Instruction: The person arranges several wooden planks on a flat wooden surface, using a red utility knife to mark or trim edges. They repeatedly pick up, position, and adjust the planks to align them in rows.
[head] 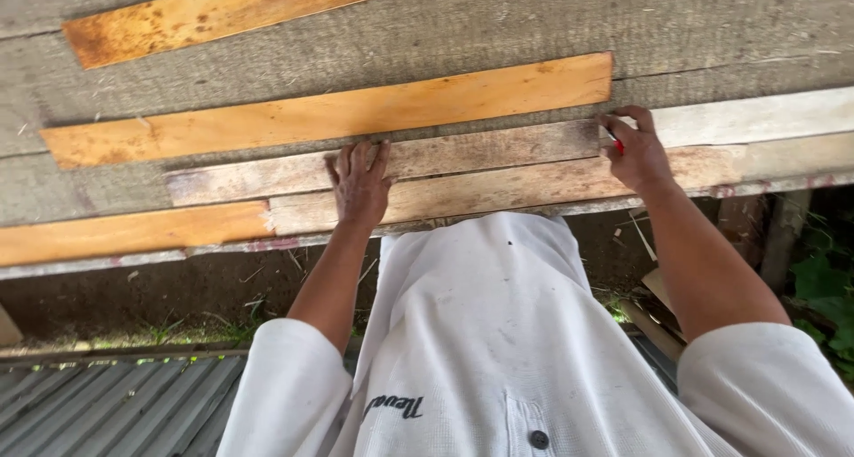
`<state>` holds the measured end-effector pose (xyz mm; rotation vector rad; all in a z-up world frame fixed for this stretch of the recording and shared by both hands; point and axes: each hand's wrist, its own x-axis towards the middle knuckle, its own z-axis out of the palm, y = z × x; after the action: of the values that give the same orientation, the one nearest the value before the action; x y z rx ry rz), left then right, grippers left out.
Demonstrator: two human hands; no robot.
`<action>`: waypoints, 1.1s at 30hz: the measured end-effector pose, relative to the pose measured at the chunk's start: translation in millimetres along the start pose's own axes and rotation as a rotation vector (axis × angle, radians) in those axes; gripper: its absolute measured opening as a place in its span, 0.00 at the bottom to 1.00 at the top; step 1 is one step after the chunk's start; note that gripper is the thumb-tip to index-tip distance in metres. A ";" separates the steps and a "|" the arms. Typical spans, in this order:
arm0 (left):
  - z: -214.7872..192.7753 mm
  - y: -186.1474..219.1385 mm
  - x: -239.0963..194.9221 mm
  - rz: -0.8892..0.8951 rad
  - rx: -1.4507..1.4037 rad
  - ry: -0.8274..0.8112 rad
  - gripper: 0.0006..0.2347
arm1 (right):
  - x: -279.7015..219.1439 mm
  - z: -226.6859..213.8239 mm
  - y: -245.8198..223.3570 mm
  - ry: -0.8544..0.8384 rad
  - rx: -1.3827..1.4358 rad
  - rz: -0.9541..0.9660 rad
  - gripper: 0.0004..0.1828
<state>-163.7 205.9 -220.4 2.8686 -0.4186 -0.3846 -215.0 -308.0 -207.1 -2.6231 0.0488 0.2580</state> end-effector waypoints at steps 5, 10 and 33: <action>-10.5 5.1 -1.1 -0.015 0.000 -0.029 0.31 | 5.0 -12.5 -14.8 -0.116 0.010 0.101 0.28; -20.5 8.4 -2.5 -0.042 -0.021 -0.080 0.30 | 9.2 -24.8 -38.4 -0.249 0.047 0.281 0.26; 7.7 -4.1 -4.2 -0.001 -0.041 0.069 0.32 | 2.6 7.1 4.8 0.039 0.123 0.166 0.36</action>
<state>-168.8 209.7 -227.7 2.8331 -0.3923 -0.2906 -214.1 -308.8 -216.0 -2.5044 0.2875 0.2529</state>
